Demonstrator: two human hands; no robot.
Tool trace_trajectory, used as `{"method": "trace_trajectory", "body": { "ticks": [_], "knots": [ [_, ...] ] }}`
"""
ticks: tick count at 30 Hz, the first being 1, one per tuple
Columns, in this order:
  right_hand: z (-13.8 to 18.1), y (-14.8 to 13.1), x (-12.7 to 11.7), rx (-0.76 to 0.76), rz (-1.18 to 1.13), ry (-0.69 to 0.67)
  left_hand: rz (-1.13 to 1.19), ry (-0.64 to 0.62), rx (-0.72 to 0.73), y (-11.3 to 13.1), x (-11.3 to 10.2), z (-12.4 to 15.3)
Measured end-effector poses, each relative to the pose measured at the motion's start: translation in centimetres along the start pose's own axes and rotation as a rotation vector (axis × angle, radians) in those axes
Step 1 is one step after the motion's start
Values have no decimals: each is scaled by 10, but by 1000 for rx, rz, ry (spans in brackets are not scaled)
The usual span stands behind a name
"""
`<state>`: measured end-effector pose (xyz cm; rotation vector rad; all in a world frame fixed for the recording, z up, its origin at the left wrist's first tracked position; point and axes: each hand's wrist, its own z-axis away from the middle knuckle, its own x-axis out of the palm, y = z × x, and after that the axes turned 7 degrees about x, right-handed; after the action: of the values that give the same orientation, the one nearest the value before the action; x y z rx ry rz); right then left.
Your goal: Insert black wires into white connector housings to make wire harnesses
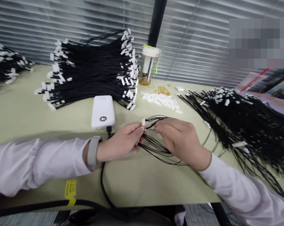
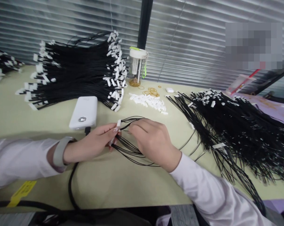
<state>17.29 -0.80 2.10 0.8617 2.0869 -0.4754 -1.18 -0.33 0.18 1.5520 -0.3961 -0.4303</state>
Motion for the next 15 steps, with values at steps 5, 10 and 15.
{"method": "trace_trajectory", "body": {
  "ticks": [5,10,15],
  "knots": [
    [-1,0,0,-27,8,-12,2,-1,-5,0,0,0],
    [-1,0,2,-36,37,-26,-18,-26,18,2,0,0],
    [-2,-3,6,-49,71,13,-46,-28,4,6,0,0]
  ]
}}
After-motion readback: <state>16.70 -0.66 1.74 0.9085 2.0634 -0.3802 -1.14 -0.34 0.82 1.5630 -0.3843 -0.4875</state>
